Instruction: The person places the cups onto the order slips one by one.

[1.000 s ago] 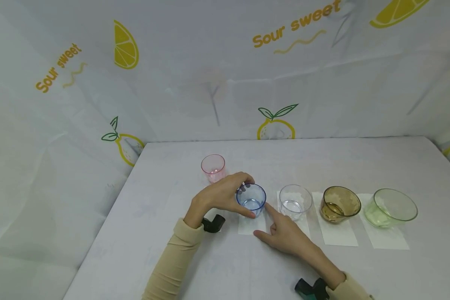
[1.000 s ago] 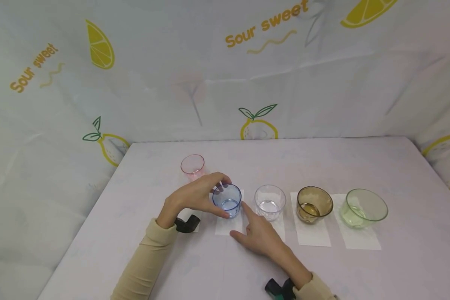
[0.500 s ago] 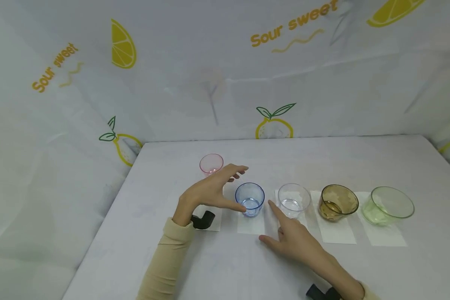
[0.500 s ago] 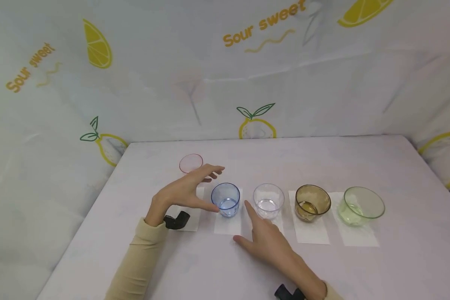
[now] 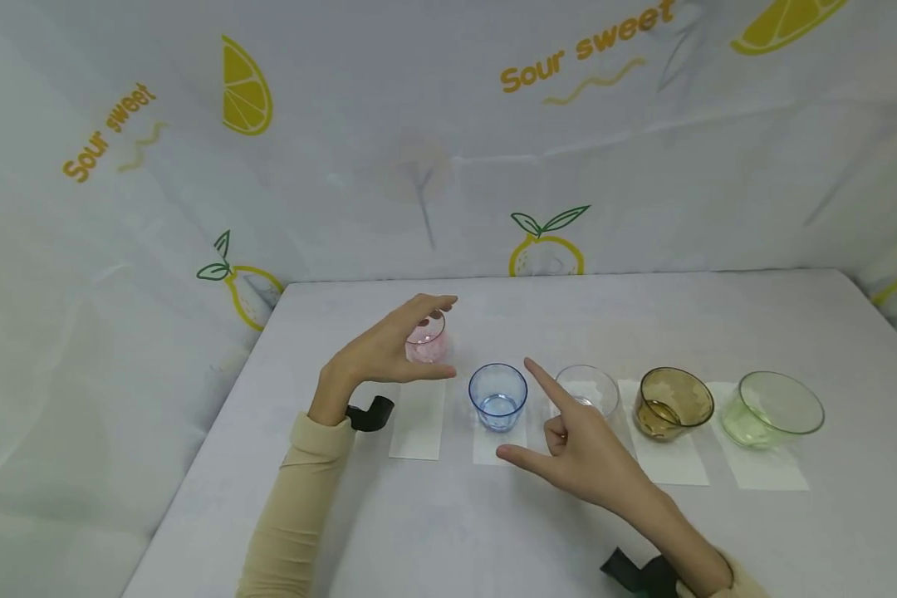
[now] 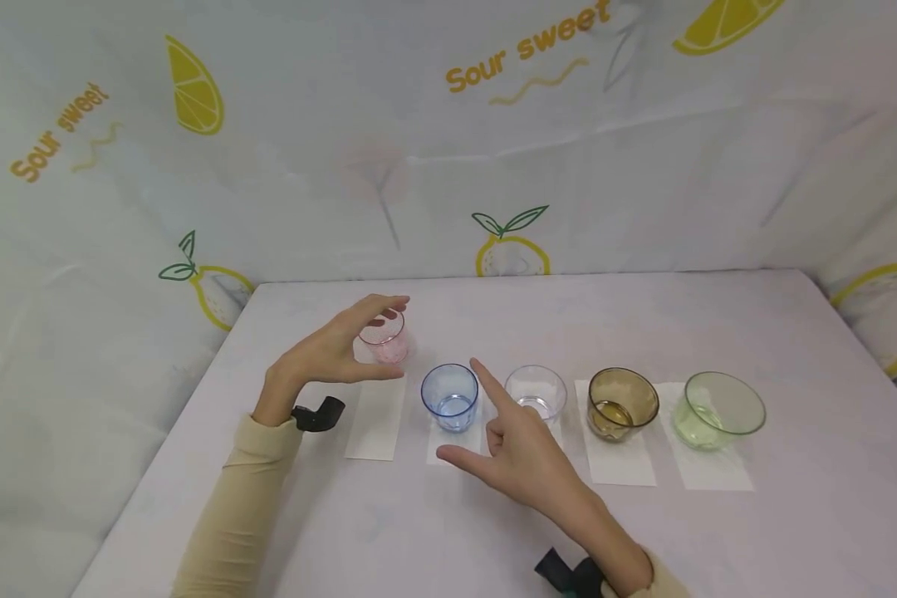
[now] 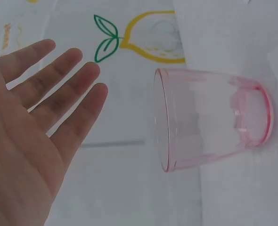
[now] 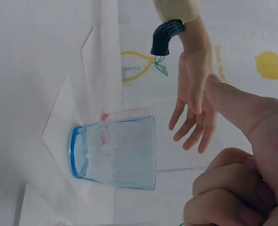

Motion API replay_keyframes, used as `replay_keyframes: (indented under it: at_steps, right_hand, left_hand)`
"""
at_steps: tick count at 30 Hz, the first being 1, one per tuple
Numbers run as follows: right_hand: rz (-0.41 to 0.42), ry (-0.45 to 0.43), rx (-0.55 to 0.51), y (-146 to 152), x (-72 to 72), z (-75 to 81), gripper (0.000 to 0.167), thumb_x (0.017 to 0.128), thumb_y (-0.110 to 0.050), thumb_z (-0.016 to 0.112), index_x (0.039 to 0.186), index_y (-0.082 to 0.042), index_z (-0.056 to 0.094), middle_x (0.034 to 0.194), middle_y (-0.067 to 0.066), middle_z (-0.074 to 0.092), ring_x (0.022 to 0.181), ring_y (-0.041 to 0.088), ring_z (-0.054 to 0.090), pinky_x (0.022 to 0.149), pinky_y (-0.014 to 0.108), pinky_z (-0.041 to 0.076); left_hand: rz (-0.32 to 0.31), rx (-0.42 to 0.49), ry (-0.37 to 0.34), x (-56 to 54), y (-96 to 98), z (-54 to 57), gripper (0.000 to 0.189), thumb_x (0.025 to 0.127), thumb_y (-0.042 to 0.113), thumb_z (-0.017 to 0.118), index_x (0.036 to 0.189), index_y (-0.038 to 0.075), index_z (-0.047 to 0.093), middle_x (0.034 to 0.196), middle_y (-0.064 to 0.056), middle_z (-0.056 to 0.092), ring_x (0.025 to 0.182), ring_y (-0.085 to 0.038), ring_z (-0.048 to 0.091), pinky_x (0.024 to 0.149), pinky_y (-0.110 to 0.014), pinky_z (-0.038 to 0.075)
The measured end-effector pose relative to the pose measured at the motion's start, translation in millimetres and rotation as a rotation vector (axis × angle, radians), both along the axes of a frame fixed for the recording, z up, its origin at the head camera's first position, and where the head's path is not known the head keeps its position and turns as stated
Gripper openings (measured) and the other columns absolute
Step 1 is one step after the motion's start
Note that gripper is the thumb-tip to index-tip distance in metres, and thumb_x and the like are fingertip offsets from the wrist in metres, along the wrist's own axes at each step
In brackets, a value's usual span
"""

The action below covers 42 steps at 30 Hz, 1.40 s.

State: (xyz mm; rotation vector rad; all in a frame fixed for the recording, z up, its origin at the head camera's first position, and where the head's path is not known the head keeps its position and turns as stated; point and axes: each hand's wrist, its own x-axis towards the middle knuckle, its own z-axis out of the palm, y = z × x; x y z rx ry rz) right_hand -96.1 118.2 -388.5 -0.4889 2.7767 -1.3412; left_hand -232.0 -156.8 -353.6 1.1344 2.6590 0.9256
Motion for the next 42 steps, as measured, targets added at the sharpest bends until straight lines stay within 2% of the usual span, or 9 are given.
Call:
replay_keyframes:
  at_steps: [7,13,18,25,30,36,42]
  right_hand:
    - [0.063,-0.019,-0.143,-27.9,-11.1,7.6,0.103,0.08,-0.042,0.087,0.162,-0.02,0.028,0.05,-0.014,0.029,0.048,-0.003,0.025,0.044,0.018,0.025]
    - [0.129,-0.04,-0.216,-52.7,-15.7,11.5,0.104,0.08,-0.039,0.088,0.162,-0.021,0.028,0.049,-0.014,0.028,0.046,-0.002,0.024,0.044,0.018,0.023]
    - [0.169,-0.062,-0.274,-68.4,-16.3,10.5,0.105,0.081,-0.038,0.087,0.163,-0.021,0.024,0.048,-0.013,0.03,0.046,-0.001,0.027,0.045,0.018,0.027]
    - [0.202,-0.089,-0.3,-86.3,-15.4,-2.7,0.111,0.082,-0.038,0.086,0.165,-0.021,0.015,0.045,-0.014,0.033,0.042,-0.003,0.029,0.044,0.017,0.026]
    - [0.213,-0.081,-0.285,-96.2,-17.5,-16.6,0.111,0.083,-0.041,0.085,0.165,-0.022,0.014,0.045,-0.014,0.033,0.042,-0.004,0.029,0.044,0.016,0.027]
    - [0.222,-0.055,-0.222,-103.9,-19.8,-32.8,0.103,0.083,-0.04,0.084,0.162,-0.01,0.026,0.046,-0.016,0.032,0.042,-0.007,0.029,0.044,0.015,0.028]
    - [0.186,-0.137,-0.134,-109.3,-23.0,-48.5,0.114,0.084,-0.046,0.083,0.165,-0.008,0.013,0.047,-0.013,0.034,0.043,-0.002,0.028,0.043,0.017,0.026]
  left_hand:
    - [0.041,-0.001,0.018,-16.8,-17.3,3.5,0.087,0.079,0.034,0.089,0.152,0.012,0.046,0.151,-0.005,0.049,0.134,-0.028,0.05,0.114,-0.051,0.044]
    - [0.071,-0.061,0.011,-28.1,-25.6,1.6,0.092,0.078,0.036,0.089,0.154,0.012,0.043,0.159,-0.011,0.041,0.146,-0.031,0.041,0.121,-0.056,0.036]
    - [0.104,-0.09,-0.021,-39.0,-30.6,-5.9,0.093,0.079,0.035,0.089,0.155,0.013,0.041,0.159,-0.01,0.04,0.145,-0.031,0.042,0.12,-0.055,0.037]
    - [0.128,-0.086,-0.097,-49.3,-36.4,-19.1,0.092,0.079,0.033,0.088,0.155,0.014,0.04,0.155,-0.009,0.044,0.143,-0.035,0.042,0.117,-0.059,0.038]
    - [0.136,-0.081,-0.139,-54.9,-38.2,-29.2,0.093,0.08,0.034,0.087,0.156,0.015,0.039,0.155,-0.012,0.042,0.142,-0.036,0.042,0.117,-0.059,0.039]
    - [0.125,-0.075,-0.142,-58.9,-36.9,-38.4,0.094,0.08,0.031,0.088,0.157,0.011,0.036,0.158,-0.014,0.042,0.142,-0.033,0.043,0.119,-0.051,0.039]
    - [0.123,-0.052,-0.141,-59.4,-36.5,-43.4,0.095,0.08,0.026,0.088,0.156,0.003,0.036,0.157,-0.018,0.043,0.141,-0.038,0.045,0.117,-0.051,0.041]
